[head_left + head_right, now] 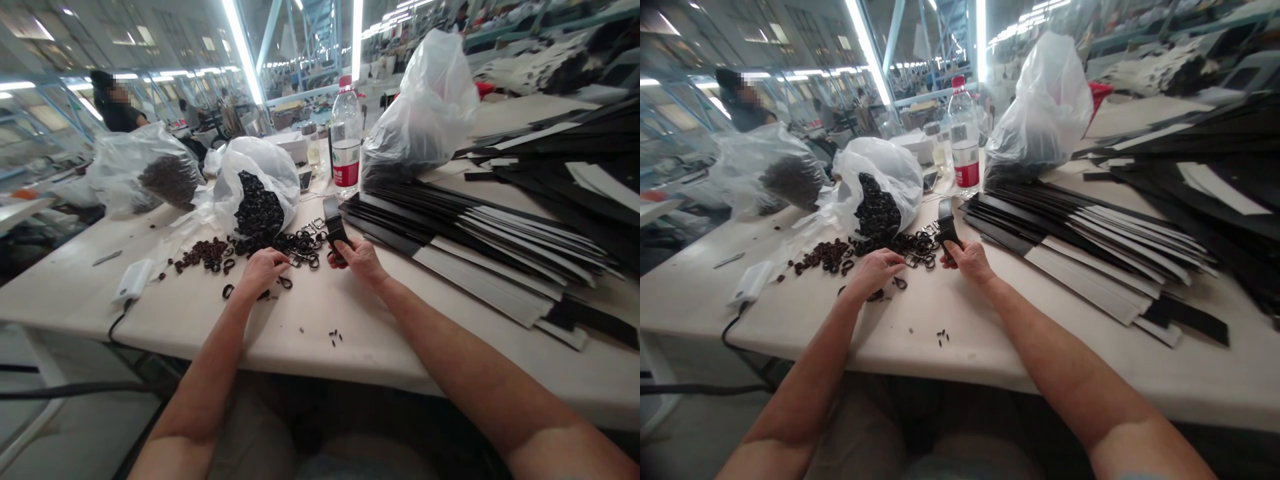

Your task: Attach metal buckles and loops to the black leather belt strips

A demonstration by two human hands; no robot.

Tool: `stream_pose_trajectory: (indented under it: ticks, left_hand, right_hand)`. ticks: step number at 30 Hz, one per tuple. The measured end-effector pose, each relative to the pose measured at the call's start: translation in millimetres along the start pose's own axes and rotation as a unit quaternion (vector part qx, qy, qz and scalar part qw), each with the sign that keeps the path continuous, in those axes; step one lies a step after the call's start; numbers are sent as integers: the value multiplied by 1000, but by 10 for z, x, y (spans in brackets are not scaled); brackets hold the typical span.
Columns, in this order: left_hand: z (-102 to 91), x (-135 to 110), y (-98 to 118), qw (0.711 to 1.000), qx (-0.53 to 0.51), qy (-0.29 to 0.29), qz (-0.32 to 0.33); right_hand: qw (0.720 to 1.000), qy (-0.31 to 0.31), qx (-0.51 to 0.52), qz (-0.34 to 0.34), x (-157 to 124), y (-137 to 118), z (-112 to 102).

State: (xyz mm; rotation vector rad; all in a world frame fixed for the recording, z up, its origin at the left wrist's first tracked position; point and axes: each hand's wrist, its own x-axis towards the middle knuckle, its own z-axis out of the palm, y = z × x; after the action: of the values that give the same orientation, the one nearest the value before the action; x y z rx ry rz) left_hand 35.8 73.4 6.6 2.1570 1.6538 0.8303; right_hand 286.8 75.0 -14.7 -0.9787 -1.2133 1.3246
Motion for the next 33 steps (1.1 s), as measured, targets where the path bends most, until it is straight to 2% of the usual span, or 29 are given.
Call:
stream_pose_trajectory:
  ticks: [2, 4, 9, 14, 19, 22, 26, 33]
  left_hand:
    - [3, -31, -9, 999, 37, -29, 13]
    - [-2, -46, -21, 998, 51, -33, 15]
    - [-3, 28, 3, 999, 7, 34, 20]
    - [-71, 51, 35, 996, 69, -42, 32]
    - [-249, -184, -3, 987, 121, -102, 7]
    - [-294, -333, -13, 987, 116, -115, -7]
    - [-245, -395, -15, 990, 101, -92, -19]
    - [-57, -354, 66, 988, 117, -104, -8]
  right_hand:
    - [1000, -2, -5, 0, -6, -4, 6]
    - [1000, -2, -7, 3, -10, -5, 9]
    - [1000, 0, -13, -4, -1, 4, 13]
    - [1000, 22, -19, -5, 9, 6, 17]
    - [1000, 18, -21, -4, 11, 22, 28]
    - [1000, 15, -18, 9, 17, 32, 36]
    - [999, 19, -26, -6, 20, 31, 32]
    - [999, 24, -41, -16, 10, 20, 18]
